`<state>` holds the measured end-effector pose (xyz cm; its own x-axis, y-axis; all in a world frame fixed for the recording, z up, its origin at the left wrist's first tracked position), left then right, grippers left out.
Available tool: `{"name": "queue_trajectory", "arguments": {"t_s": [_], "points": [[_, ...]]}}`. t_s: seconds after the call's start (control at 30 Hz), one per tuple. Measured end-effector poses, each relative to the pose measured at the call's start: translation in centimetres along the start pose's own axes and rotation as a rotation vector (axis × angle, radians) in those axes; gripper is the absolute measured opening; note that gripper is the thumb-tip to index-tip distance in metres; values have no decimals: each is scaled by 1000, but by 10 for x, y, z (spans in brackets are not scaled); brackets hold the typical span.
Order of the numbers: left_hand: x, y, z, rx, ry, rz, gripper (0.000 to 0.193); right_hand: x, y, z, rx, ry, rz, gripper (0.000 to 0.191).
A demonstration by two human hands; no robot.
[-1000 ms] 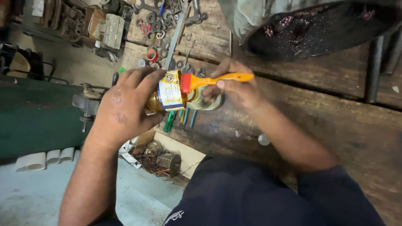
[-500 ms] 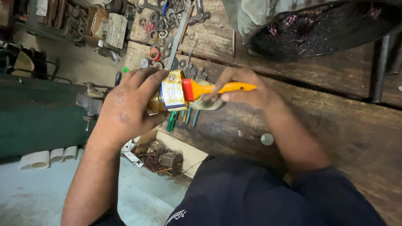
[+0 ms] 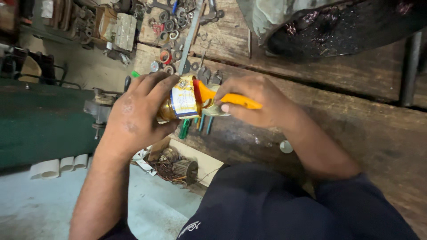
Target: The person carries a can of varnish and a brush to a workbench, then places a motor stator on a piece of cardboard. They wipe the workbench surface with a cloth, then pour varnish from the can into a plastic bottle and use the brush to transfer some of it back into the can.
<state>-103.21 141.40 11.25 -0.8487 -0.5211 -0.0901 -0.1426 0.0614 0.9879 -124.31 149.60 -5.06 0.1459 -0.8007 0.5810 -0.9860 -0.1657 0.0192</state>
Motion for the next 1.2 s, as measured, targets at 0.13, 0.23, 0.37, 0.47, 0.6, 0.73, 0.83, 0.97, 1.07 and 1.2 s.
{"name": "queue_trajectory", "arguments": {"t_s": [0.13, 0.23, 0.37, 0.47, 0.6, 0.73, 0.83, 0.97, 1.07, 1.2], "points": [[-1, 2, 0, -15, -8, 13, 90, 14, -10, 19, 653, -131, 16, 22], [-1, 2, 0, -23, -5, 22, 88, 22, -8, 35, 824, -235, 1, 24], [0, 2, 1, -16, 1, 16, 88, 24, -3, 45, 845, -240, -29, 23], [-1, 2, 1, -8, 0, 23, 88, 21, -5, 46, 774, -370, -37, 22], [-1, 1, 1, -10, 3, 11, 87, 23, 0, 37, 502, -273, -103, 22], [-1, 1, 2, -3, -4, 19, 89, 33, 11, 27, 444, -123, -131, 24], [-2, 0, 1, 7, 0, 14, 89, 39, 13, 17, 293, -24, -169, 23], [-3, 0, -1, 4, -6, 23, 89, 40, 27, 8, 236, -165, -197, 22], [-5, -1, -2, 9, -4, 35, 90, 39, 30, 3, 471, -185, -123, 23], [-8, -3, -4, -7, -6, 32, 90, 41, 27, -10, 114, -35, -165, 19]]}}
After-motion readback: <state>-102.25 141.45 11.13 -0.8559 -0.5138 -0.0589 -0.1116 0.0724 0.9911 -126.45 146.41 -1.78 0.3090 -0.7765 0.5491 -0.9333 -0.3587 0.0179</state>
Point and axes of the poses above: each hand's wrist, its own x-axis towards the middle knuckle, its own y-axis out of the back of the hand, z = x × y, the point moved 2 cm from there along x, towards the middle knuckle, and after that the axes turned 12 degrees about x, right-handed, at the moved point
